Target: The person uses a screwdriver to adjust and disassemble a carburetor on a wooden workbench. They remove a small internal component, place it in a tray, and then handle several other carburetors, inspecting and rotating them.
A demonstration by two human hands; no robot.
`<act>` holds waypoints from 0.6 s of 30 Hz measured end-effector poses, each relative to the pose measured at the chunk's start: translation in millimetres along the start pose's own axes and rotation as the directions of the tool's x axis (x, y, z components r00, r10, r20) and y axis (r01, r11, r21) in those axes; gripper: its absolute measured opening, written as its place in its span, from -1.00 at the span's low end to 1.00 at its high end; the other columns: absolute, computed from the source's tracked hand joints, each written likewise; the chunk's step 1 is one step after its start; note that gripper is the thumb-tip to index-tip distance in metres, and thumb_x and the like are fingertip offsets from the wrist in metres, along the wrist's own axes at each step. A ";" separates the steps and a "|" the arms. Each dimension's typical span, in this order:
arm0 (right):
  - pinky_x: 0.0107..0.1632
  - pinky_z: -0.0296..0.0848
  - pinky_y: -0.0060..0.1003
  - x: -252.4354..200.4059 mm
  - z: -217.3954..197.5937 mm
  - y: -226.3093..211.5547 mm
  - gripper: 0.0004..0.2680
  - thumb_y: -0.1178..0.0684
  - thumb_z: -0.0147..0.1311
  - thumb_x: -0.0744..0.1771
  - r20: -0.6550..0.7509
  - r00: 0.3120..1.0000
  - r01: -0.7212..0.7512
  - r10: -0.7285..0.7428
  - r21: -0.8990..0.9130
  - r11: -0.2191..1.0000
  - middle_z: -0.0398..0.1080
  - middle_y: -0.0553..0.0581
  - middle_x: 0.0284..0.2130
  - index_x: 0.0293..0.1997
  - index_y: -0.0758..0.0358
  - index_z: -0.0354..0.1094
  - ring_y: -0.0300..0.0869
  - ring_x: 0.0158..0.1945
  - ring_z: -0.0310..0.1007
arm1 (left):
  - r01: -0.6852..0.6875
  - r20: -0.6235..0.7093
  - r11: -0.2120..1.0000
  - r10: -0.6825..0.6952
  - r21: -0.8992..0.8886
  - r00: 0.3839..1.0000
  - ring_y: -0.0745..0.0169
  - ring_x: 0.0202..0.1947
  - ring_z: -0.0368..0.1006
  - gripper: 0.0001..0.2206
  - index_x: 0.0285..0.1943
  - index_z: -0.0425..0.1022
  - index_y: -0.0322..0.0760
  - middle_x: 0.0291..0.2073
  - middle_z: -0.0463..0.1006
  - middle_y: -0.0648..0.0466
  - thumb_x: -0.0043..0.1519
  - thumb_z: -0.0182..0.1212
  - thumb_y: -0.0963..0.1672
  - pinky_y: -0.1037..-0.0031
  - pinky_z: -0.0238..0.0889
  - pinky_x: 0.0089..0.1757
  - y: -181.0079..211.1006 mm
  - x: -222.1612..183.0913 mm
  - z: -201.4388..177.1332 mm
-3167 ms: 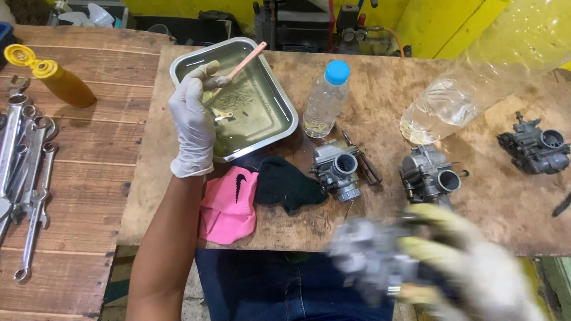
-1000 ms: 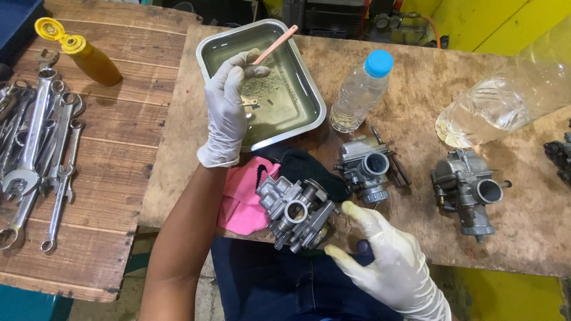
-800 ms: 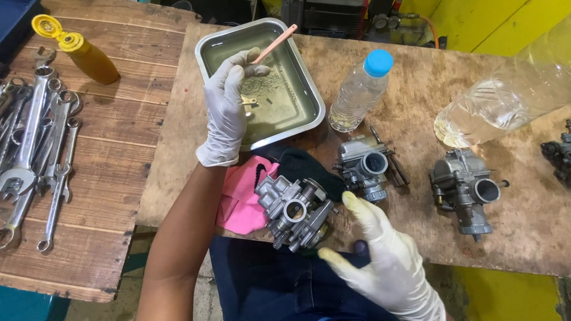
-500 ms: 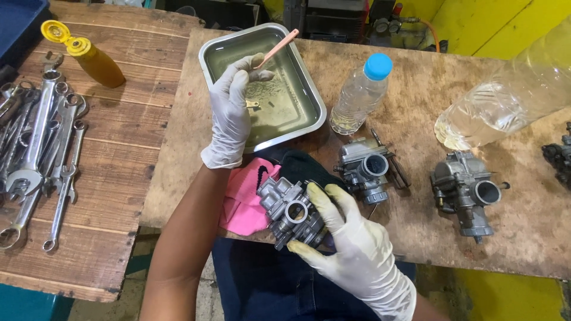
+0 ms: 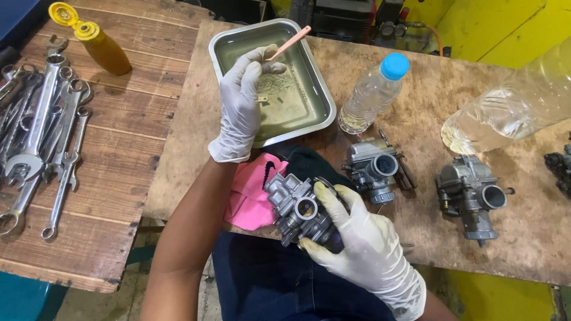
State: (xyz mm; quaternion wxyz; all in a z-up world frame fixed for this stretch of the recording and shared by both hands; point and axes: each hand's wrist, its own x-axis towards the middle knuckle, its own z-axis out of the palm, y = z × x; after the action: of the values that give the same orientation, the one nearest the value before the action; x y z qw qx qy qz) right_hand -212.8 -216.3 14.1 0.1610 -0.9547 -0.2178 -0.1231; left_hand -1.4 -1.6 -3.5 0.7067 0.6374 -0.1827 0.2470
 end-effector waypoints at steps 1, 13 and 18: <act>-0.36 0.60 -0.10 1.0 -0.5 0.7 -0.30 -0.37 0.35 0.19 -0.029 1.000 0.007 -0.006 0.041 0.999 0.36 0.24 0.17 0.43 0.07 0.14 -0.01 -0.22 0.61 | -0.001 0.001 1.000 0.001 0.005 1.000 0.04 -0.06 0.66 -0.63 0.19 0.47 -0.43 -0.22 0.69 -0.11 0.43 -0.11 -0.06 0.25 0.49 0.13 0.7 0.0 0.0; -0.58 0.56 -0.18 -8.8 -4.3 1.6 -0.29 -0.36 0.41 0.13 0.111 0.983 0.166 -0.144 -0.225 0.960 0.18 0.37 0.36 0.41 -0.35 0.06 -0.11 -0.58 0.54 | 0.007 -0.013 1.000 -0.007 -0.018 1.000 0.05 -0.07 0.65 -0.65 0.18 0.48 -0.43 -0.22 0.69 -0.11 0.41 -0.12 -0.08 0.29 0.47 0.12 1.9 2.2 -1.8; -0.66 0.34 -0.30 -7.2 6.5 9.0 -0.45 0.23 0.05 0.30 -0.042 0.951 0.265 -0.305 -0.394 0.880 0.31 0.45 0.28 0.39 -0.44 0.13 -0.25 -0.73 0.24 | -0.015 -0.012 1.000 0.015 -0.009 1.000 0.04 -0.05 0.65 -0.65 0.18 0.48 -0.42 -0.20 0.70 -0.13 0.42 -0.11 -0.08 0.27 0.44 0.14 -4.2 1.9 -0.9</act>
State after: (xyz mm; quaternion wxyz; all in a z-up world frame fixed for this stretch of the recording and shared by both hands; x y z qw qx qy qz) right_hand -213.9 -224.3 3.6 -0.0380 -0.9175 -0.3188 -0.2348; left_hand 2.5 -0.8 -5.9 0.7087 0.6313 -0.1847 0.2553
